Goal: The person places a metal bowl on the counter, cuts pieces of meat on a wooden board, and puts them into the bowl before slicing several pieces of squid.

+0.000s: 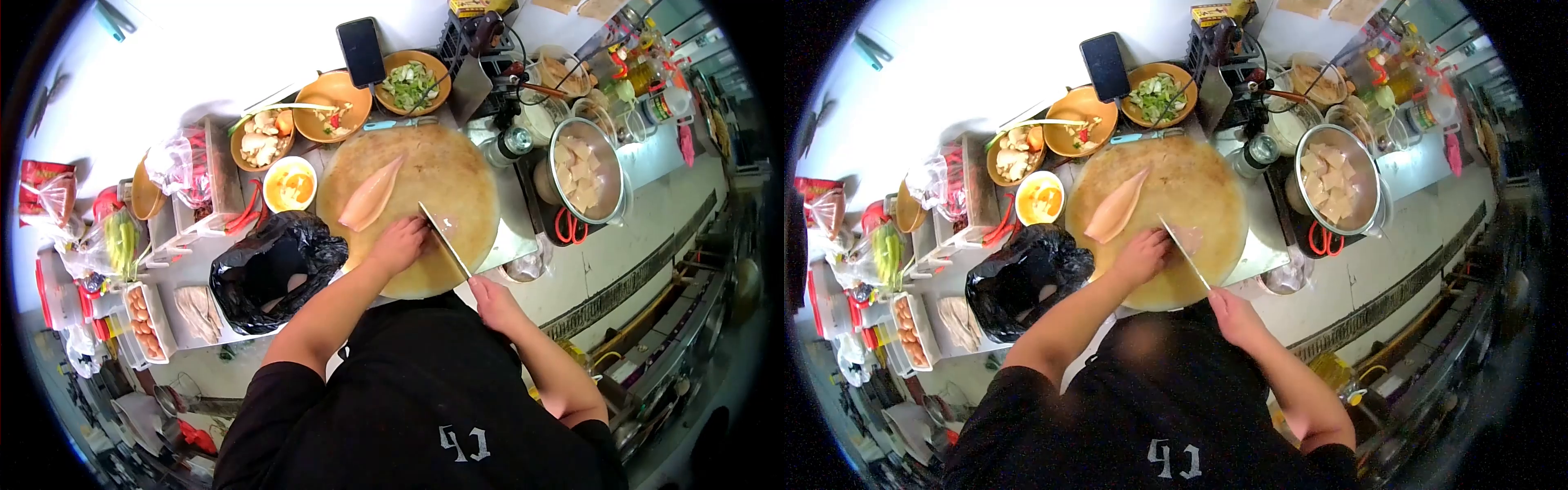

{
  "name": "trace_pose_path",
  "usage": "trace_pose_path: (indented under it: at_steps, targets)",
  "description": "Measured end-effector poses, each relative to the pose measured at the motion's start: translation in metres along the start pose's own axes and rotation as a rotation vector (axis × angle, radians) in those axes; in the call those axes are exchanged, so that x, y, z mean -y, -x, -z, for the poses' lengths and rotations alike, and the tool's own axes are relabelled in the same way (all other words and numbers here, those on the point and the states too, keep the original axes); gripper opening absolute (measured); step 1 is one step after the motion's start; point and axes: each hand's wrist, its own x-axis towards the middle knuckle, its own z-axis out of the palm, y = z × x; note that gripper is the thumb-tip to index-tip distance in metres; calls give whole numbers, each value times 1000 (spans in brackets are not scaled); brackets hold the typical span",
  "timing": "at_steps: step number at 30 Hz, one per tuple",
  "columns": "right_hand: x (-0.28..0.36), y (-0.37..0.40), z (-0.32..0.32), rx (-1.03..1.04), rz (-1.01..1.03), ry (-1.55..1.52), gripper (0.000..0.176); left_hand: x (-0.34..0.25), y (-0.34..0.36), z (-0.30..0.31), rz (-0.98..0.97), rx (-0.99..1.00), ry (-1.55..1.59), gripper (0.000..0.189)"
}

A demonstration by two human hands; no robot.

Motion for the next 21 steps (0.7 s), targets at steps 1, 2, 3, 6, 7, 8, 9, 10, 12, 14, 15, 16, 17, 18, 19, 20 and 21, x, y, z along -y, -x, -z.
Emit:
trace_pose_path:
  at_steps: [1,2,3,6,7,8,9,10,12,14,15,16,17,18,19,20,21]
  targets:
    - [5,0,-4,-49,77,23,48,-1,-2,3,17,35,29,35]
    - [10,-1,-9,-100,152,44,48,-1,-3,4,32,72,60,35]
    - [13,-9,-15,-104,144,38,48,-1,-3,2,25,80,64,35]
    - [32,-43,-22,-95,161,74,49,3,-5,2,18,79,79,35]
    - [42,-46,-21,-79,145,110,49,2,-6,6,20,101,84,34]
    - [47,-47,-22,-63,129,148,50,1,-6,9,21,122,89,34]
    - [42,-43,-22,-72,126,141,50,2,-5,6,10,126,89,34]
    - [32,-36,-21,-88,155,126,50,4,-2,-1,5,74,73,33]
    - [8,-15,-15,-97,135,151,51,7,0,-11,0,20,65,32]
    - [-18,17,-7,-85,35,187,50,13,-2,-12,-33,-3,80,27]
    - [-28,33,-3,-80,-16,186,49,16,-4,-11,-38,-7,84,27]
    - [-39,46,0,-86,-18,189,49,20,-7,-10,-64,16,107,25]
    - [-49,58,2,-99,-21,168,47,23,-12,-9,-90,41,130,23]
    - [-54,65,5,-112,-23,146,45,23,-19,-4,-95,38,132,23]
    - [-57,70,7,-117,-24,147,45,23,-28,3,-127,32,174,20]
    - [-59,73,9,-105,-85,107,44,23,-36,11,-158,27,216,17]
    - [-59,76,9,-91,-145,65,42,25,-46,17,-160,29,219,17]
